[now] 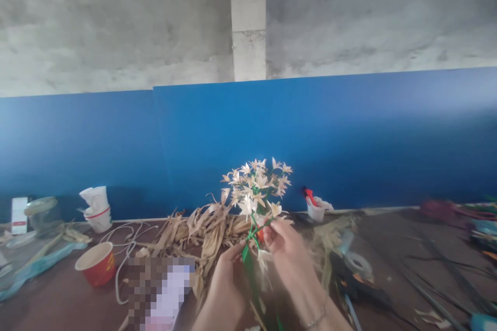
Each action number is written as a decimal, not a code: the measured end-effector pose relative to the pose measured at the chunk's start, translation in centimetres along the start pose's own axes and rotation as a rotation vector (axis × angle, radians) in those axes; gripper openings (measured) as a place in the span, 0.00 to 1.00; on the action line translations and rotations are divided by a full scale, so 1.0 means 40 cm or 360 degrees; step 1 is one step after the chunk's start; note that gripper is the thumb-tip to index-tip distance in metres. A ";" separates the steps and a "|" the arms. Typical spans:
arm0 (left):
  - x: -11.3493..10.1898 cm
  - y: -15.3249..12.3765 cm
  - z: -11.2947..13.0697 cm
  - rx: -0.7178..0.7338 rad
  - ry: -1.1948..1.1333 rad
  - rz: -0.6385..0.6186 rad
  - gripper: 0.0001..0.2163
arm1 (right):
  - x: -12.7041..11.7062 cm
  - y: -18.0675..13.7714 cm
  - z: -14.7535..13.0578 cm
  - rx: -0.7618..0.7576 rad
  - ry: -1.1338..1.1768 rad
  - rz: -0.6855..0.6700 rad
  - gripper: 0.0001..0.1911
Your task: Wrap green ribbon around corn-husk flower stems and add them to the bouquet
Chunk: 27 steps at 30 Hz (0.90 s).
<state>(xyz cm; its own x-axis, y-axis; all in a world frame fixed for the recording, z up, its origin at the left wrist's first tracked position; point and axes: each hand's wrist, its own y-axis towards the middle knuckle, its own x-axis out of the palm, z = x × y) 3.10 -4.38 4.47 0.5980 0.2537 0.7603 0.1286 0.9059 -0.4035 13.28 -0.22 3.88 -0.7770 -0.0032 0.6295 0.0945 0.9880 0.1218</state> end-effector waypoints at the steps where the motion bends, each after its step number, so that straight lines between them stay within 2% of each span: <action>1: -0.002 0.001 -0.002 0.0016 -0.0011 0.0001 0.09 | 0.004 -0.003 -0.007 -0.0006 -0.0010 0.0022 0.09; 8: -0.004 0.000 -0.008 0.0012 0.0052 -0.0037 0.08 | 0.040 -0.034 -0.064 -0.0030 -0.0249 0.0021 0.07; 14: -0.004 0.000 -0.015 0.0003 0.0024 -0.0083 0.09 | 0.026 -0.024 -0.041 -0.0051 -0.0336 0.0132 0.09; 19: -0.010 0.008 -0.020 0.0014 0.0005 -0.0128 0.09 | 0.014 -0.015 -0.025 -0.0067 -0.0314 0.0084 0.12; 23: -0.017 0.019 -0.021 -0.0014 0.0036 -0.0119 0.08 | 0.016 -0.017 -0.032 -0.0088 -0.0323 0.0060 0.10; 27: -0.023 0.021 -0.026 -0.0039 0.0029 -0.0201 0.07 | 0.026 -0.028 -0.056 -0.0210 -0.0426 0.0065 0.10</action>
<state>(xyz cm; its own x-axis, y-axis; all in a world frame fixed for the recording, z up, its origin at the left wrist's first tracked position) 3.50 -4.19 2.90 0.5899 0.1321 0.7966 0.2227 0.9217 -0.3178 13.75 -1.66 6.11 -0.9056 0.0943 0.4136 0.1956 0.9580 0.2099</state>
